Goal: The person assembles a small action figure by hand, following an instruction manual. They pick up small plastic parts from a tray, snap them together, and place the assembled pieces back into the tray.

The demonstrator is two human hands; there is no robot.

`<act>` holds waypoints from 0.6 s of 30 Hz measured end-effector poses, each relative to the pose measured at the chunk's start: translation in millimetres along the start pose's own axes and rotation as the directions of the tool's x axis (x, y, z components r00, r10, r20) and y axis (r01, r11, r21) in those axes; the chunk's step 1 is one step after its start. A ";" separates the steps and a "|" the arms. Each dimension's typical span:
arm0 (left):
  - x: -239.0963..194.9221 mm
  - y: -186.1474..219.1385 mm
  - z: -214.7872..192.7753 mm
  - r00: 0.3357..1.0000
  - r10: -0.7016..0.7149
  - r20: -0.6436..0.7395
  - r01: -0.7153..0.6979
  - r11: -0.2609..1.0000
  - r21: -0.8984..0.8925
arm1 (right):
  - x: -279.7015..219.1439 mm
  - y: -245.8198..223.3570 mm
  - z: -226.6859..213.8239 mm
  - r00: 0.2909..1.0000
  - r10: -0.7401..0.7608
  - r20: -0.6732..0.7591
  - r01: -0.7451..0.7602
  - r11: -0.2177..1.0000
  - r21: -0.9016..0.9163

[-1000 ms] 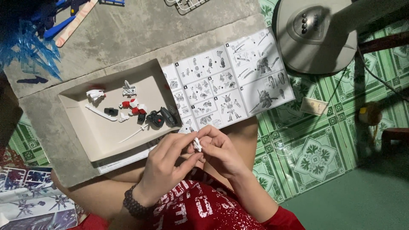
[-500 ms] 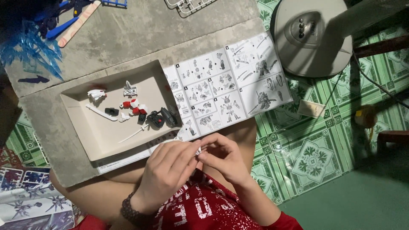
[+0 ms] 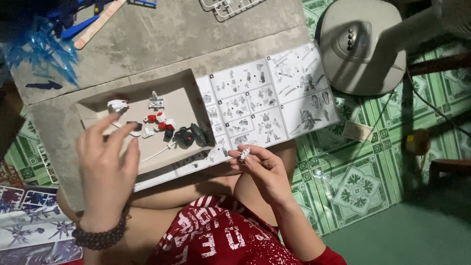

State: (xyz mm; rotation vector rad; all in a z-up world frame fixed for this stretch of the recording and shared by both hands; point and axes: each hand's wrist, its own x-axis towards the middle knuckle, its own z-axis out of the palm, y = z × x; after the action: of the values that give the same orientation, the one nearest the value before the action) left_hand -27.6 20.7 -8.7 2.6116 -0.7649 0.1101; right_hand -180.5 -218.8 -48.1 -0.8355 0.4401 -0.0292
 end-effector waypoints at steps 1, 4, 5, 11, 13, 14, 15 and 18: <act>0.9 2.1 -0.1 1.000 -0.008 -0.005 0.008 1.000 0.001 | 1.0 4.5 -1.4 1.000 0.004 0.007 -0.004 1.000 -0.004; 1.7 3.8 -0.4 0.986 -0.071 0.149 0.080 0.995 -0.054 | 2.7 13.8 0.1 0.988 -0.003 -0.153 0.005 1.000 0.010; 3.2 2.7 2.3 0.974 -0.083 0.211 0.091 0.995 -0.029 | 2.6 12.1 2.5 0.989 -0.008 -0.145 0.013 0.999 0.032; 10.0 -4.5 -0.7 0.921 -0.204 0.333 0.181 0.979 0.098 | -1.2 24.5 -13.4 0.993 -0.061 -0.103 0.063 0.998 0.018; 8.1 -10.2 1.6 0.930 -0.208 0.304 0.183 0.977 0.110 | -2.5 23.7 -13.6 0.996 -0.065 -0.064 0.067 0.997 0.033; 7.1 -13.6 5.9 0.949 -0.170 0.264 0.131 0.978 0.160 | -2.5 23.3 -14.9 0.999 -0.042 0.007 0.042 0.999 -0.007; 6.2 -16.9 10.3 0.966 -0.128 0.227 0.080 0.974 0.212 | -2.4 22.8 -16.3 0.997 -0.015 0.078 0.019 0.999 -0.048; 12.0 -18.4 22.8 0.962 -0.097 0.257 0.077 0.993 0.086 | -5.0 23.7 -11.4 0.991 -0.004 0.136 0.018 0.995 -0.098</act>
State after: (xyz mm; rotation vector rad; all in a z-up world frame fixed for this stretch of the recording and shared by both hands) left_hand -8.6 19.4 -34.0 2.7614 -0.7433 -0.2405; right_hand -193.0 -209.9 -70.1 -0.9320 0.3107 0.0393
